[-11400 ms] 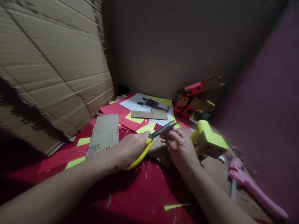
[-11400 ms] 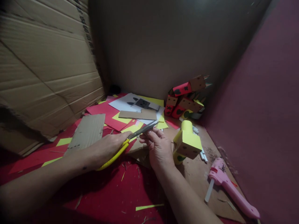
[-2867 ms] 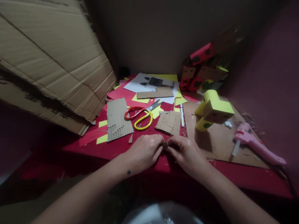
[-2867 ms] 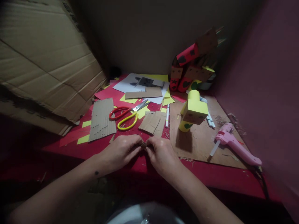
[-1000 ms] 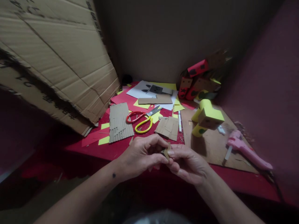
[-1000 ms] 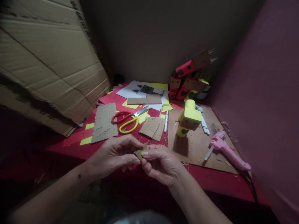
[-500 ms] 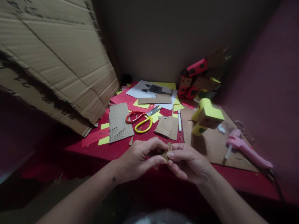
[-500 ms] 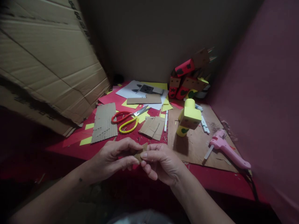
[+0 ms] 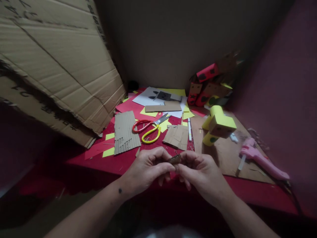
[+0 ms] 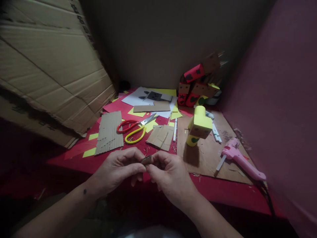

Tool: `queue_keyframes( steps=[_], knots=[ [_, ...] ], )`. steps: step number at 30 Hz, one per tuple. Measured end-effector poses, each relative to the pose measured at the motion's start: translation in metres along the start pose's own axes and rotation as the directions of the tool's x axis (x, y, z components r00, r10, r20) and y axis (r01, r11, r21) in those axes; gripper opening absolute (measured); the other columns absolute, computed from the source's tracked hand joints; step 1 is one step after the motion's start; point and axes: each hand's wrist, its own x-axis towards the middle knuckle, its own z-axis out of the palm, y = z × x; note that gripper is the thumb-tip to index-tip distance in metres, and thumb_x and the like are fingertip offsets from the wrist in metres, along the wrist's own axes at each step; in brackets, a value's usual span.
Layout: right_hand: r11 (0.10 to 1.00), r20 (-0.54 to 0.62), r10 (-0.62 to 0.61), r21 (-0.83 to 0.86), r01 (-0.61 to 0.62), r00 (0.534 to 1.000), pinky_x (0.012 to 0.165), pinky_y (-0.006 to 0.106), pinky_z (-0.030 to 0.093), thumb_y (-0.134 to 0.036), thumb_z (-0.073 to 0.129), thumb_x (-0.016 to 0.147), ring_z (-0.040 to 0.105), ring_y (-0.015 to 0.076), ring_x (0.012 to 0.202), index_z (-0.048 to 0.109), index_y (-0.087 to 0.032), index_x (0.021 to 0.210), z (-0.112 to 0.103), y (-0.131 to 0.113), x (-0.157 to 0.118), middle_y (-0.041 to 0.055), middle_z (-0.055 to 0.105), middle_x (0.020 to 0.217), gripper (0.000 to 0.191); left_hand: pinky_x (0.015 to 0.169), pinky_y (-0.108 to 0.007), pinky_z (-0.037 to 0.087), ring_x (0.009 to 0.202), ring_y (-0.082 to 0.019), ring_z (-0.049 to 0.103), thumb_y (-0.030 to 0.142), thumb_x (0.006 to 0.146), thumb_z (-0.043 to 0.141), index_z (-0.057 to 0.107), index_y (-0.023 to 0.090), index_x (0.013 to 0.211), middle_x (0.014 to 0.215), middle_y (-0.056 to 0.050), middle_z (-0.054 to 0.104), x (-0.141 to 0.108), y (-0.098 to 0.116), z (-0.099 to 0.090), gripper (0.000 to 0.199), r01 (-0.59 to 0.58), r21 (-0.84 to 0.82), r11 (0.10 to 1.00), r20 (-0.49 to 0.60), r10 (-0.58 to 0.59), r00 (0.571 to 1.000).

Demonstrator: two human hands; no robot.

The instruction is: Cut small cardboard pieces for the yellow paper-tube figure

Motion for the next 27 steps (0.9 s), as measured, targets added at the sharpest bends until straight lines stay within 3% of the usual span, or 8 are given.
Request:
queue_keyframes(
  steps=[8, 11, 16, 22, 27],
  knots=[
    [0.97, -0.054, -0.197, -0.154, 0.186, 0.979, 0.037, 0.016, 0.036, -0.017, 0.057, 0.074, 0.045, 0.0056, 0.042, 0.061, -0.014, 0.067, 0.003, -0.004, -0.007, -0.0012, 0.056, 0.054, 0.009, 0.052, -0.021, 0.049, 0.053, -0.009, 0.057, 0.017, 0.076, 0.067, 0.063, 0.011, 0.077, 0.067, -0.001, 0.062, -0.001, 0.005, 0.001, 0.007, -0.056, -0.012, 0.998, -0.012, 0.056, 0.998],
    [0.994, -0.068, -0.096, -0.055, 0.092, 0.993, 0.033, 0.016, 0.033, -0.022, 0.061, 0.073, 0.042, 0.0046, 0.036, 0.058, -0.015, 0.067, 0.004, 0.0, -0.006, -0.0035, 0.054, 0.05, 0.011, 0.054, -0.022, 0.05, 0.057, -0.01, 0.058, 0.015, 0.076, 0.066, 0.064, 0.012, 0.077, 0.074, -0.001, 0.061, 0.0, 0.004, 0.003, 0.004, -0.08, -0.034, 0.996, -0.023, 0.08, 0.997],
    [0.983, -0.018, 0.047, 0.178, -0.043, 0.999, 0.029, 0.014, 0.035, -0.028, 0.07, 0.069, 0.043, 0.0048, 0.033, 0.051, -0.017, 0.064, 0.003, 0.006, -0.001, -0.0059, 0.052, 0.045, 0.022, 0.047, -0.019, 0.047, 0.049, -0.009, 0.055, 0.019, 0.077, 0.065, 0.064, 0.011, 0.078, 0.062, 0.0, 0.06, -0.002, 0.001, 0.002, 0.008, -0.052, -0.028, 0.998, -0.014, 0.052, 0.999],
    [0.935, 0.144, 0.009, 0.35, -0.059, 0.99, 0.031, 0.016, 0.043, -0.026, 0.078, 0.063, 0.053, 0.0084, 0.038, 0.054, -0.016, 0.07, -0.006, 0.009, 0.005, -0.0035, 0.059, 0.054, 0.026, 0.044, -0.017, 0.047, 0.048, -0.009, 0.056, 0.021, 0.075, 0.068, 0.064, 0.011, 0.075, 0.059, -0.001, 0.06, -0.001, 0.003, -0.003, 0.011, 0.032, -0.056, 0.998, 0.013, -0.032, 0.999],
    [0.913, 0.222, -0.063, 0.407, -0.034, 0.973, 0.031, 0.012, 0.039, -0.019, 0.078, 0.065, 0.048, 0.0042, 0.034, 0.066, -0.017, 0.1, -0.012, 0.014, 0.008, -0.0043, 0.061, 0.053, 0.038, 0.037, -0.015, 0.048, 0.045, -0.01, 0.058, 0.017, 0.068, 0.072, 0.062, 0.011, 0.073, 0.059, -0.002, 0.064, 0.004, 0.003, -0.007, 0.012, 0.174, -0.168, 0.97, 0.115, -0.156, 0.981]
  ],
)
